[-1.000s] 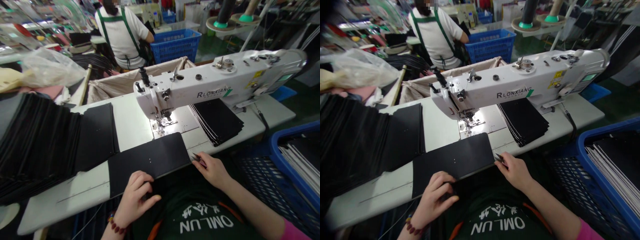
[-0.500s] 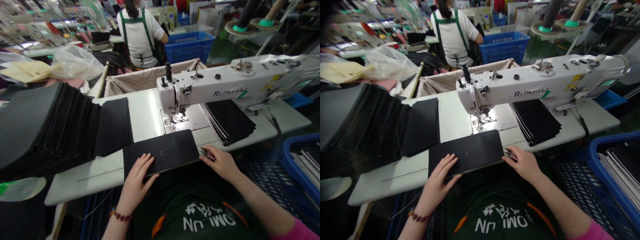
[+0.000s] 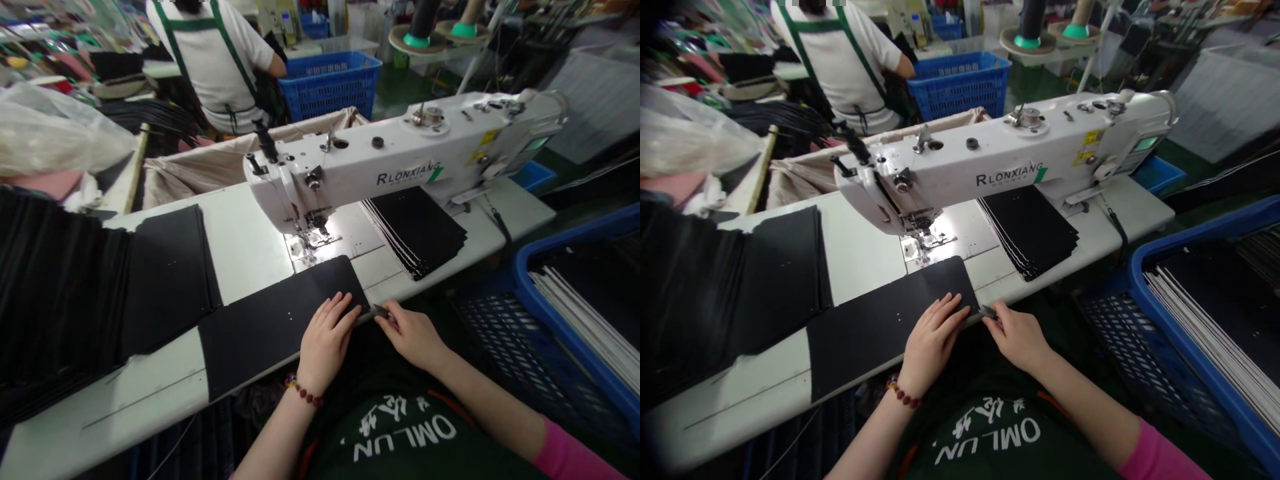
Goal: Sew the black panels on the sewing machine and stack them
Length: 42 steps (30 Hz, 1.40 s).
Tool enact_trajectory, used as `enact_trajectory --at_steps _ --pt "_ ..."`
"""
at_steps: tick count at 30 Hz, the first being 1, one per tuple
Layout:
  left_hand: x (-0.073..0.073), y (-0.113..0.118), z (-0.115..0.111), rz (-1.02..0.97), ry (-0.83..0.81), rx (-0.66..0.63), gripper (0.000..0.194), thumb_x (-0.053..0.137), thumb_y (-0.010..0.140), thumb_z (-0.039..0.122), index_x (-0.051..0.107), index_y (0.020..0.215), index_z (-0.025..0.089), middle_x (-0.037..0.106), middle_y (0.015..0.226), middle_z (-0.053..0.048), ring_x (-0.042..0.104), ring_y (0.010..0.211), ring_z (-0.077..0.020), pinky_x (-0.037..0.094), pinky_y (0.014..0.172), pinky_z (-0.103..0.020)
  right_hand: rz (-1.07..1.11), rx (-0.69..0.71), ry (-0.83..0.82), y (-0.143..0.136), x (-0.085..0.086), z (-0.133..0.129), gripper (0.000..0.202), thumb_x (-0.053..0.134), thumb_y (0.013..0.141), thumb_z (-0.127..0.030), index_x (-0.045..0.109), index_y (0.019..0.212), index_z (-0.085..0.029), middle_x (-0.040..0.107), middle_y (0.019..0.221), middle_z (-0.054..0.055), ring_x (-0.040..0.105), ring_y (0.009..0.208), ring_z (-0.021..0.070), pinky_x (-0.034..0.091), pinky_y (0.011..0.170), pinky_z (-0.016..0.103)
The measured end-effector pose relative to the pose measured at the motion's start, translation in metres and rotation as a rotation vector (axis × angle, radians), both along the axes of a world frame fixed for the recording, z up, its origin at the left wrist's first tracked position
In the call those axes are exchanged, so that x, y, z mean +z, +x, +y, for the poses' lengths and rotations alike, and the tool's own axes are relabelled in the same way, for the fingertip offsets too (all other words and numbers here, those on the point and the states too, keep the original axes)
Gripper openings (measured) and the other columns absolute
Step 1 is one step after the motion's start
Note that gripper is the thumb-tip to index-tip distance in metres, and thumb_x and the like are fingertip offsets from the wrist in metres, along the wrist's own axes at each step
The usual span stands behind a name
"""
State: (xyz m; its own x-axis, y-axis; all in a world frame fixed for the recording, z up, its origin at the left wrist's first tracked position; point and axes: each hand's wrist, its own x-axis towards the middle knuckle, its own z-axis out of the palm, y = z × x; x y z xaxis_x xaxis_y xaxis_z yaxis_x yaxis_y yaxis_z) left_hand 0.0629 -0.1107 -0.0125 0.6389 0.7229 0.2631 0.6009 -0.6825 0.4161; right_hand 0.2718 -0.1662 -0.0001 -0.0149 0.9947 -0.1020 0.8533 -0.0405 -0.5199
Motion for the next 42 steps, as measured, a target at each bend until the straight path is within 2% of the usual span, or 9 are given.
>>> enact_trajectory --at_steps 21,24,28,30,33,36,39,42 --pt "0.001 0.005 -0.002 0.009 -0.030 0.022 0.040 0.049 0.094 0.014 0.055 0.130 0.029 0.046 0.147 -0.003 0.038 0.139 -0.0241 0.036 0.113 -0.050 0.062 0.004 0.014 0.002 -0.004 0.002 0.015 0.045 0.097 -0.036 0.049 0.090 -0.022 0.062 0.068 -0.003 0.058 0.058 0.0148 0.030 0.055 0.027" --pt "0.001 0.005 -0.002 0.004 -0.031 0.026 0.039 0.049 0.094 0.014 0.056 0.129 0.030 0.047 0.146 -0.003 0.039 0.138 -0.0244 0.037 0.112 -0.050 0.177 -0.027 -0.003 0.001 -0.008 0.002 0.016 0.046 0.096 -0.037 0.050 0.090 -0.023 0.059 0.065 -0.004 0.057 0.058 0.0150 0.033 0.056 0.027" --pt "0.003 0.006 -0.001 0.000 -0.046 0.032 0.037 0.050 0.094 0.015 0.057 0.128 0.029 0.049 0.144 -0.003 0.040 0.137 -0.0240 0.036 0.112 -0.049 0.566 -0.109 -0.080 -0.003 -0.016 0.002 0.025 0.038 0.099 -0.044 0.048 0.090 -0.023 0.057 0.069 -0.004 0.056 0.060 0.0138 0.039 0.056 0.025" --pt "0.005 0.008 0.000 -0.004 -0.058 0.042 0.034 0.051 0.094 0.016 0.058 0.125 0.029 0.051 0.142 -0.003 0.041 0.136 -0.0243 0.036 0.112 -0.049 0.638 -0.132 -0.097 -0.004 -0.017 0.001 0.027 0.036 0.099 -0.045 0.048 0.090 -0.023 0.056 0.070 -0.003 0.056 0.061 0.0138 0.040 0.055 0.024" --pt "0.010 0.014 0.001 -0.018 -0.071 0.073 0.026 0.055 0.093 0.020 0.062 0.117 0.027 0.057 0.133 -0.004 0.047 0.128 -0.0254 0.038 0.108 -0.047 0.432 -0.112 -0.055 -0.002 -0.014 -0.001 0.019 0.044 0.097 -0.041 0.049 0.091 -0.023 0.057 0.068 -0.004 0.057 0.061 0.0145 0.037 0.056 0.025" --pt "0.015 0.022 0.003 -0.017 -0.098 0.123 0.018 0.058 0.092 0.025 0.064 0.109 0.025 0.063 0.116 -0.006 0.056 0.109 -0.0245 0.045 0.095 -0.043 0.204 -0.064 -0.003 0.002 -0.009 -0.003 0.014 0.046 0.096 -0.035 0.049 0.091 -0.023 0.059 0.065 -0.004 0.058 0.058 0.0149 0.031 0.054 0.026" --pt "0.018 0.031 0.004 0.005 -0.124 0.128 0.013 0.059 0.092 0.027 0.063 0.104 0.023 0.064 0.102 -0.005 0.056 0.094 -0.0227 0.044 0.084 -0.040 0.128 -0.053 0.015 0.004 -0.006 -0.004 0.013 0.044 0.097 -0.034 0.049 0.092 -0.022 0.062 0.066 -0.003 0.060 0.058 0.0152 0.030 0.054 0.027" --pt "0.019 0.038 0.007 0.022 -0.144 0.102 0.006 0.056 0.093 0.025 0.062 0.094 0.022 0.064 0.094 -0.004 0.055 0.088 -0.0216 0.042 0.080 -0.039 0.087 -0.036 0.023 0.005 -0.006 -0.005 0.015 0.043 0.098 -0.035 0.050 0.094 -0.022 0.065 0.069 -0.002 0.062 0.060 0.0158 0.030 0.055 0.027"
